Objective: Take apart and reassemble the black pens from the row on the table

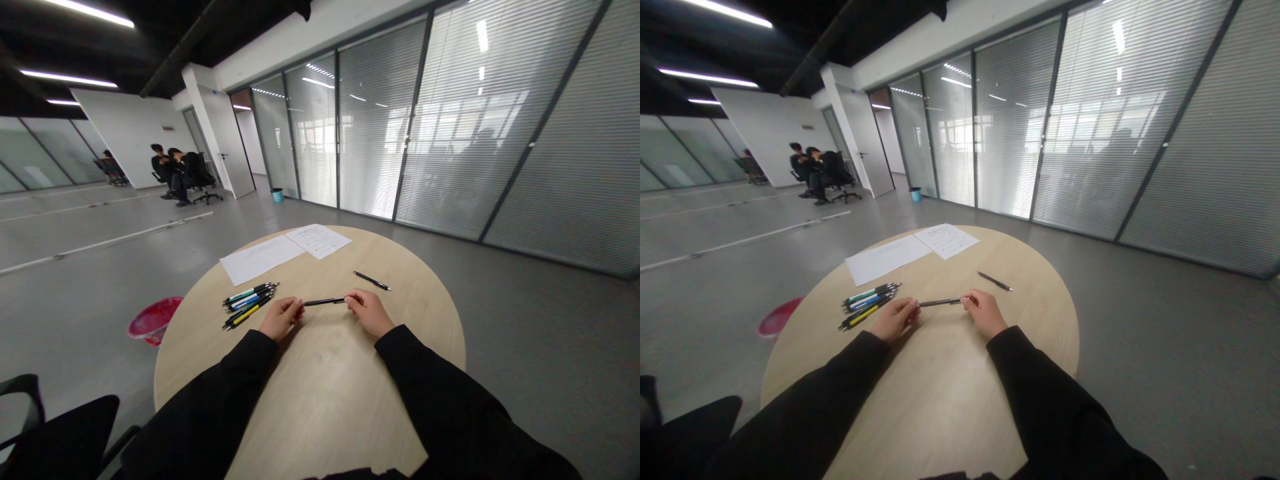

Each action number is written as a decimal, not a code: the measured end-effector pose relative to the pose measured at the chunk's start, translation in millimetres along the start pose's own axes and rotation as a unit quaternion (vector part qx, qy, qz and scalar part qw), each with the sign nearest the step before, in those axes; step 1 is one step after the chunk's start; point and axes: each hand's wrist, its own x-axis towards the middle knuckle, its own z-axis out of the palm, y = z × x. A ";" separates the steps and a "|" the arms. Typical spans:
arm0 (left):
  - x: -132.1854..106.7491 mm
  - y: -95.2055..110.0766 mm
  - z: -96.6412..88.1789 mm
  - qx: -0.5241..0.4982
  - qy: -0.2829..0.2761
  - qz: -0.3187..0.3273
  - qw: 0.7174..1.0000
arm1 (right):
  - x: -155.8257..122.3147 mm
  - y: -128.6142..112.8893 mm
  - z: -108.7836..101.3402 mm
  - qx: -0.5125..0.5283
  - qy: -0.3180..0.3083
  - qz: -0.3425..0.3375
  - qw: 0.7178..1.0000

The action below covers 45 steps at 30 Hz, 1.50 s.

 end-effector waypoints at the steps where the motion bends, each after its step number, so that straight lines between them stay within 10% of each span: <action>1: 0.1 -0.5 0.2 -0.005 0.001 -0.003 1.000 | 0.0 0.3 0.2 0.001 0.000 0.000 1.000; 45: 0.1 0.5 -1.7 -0.010 -0.001 0.016 1.000 | 0.6 5.3 1.8 0.004 -0.009 -0.002 1.000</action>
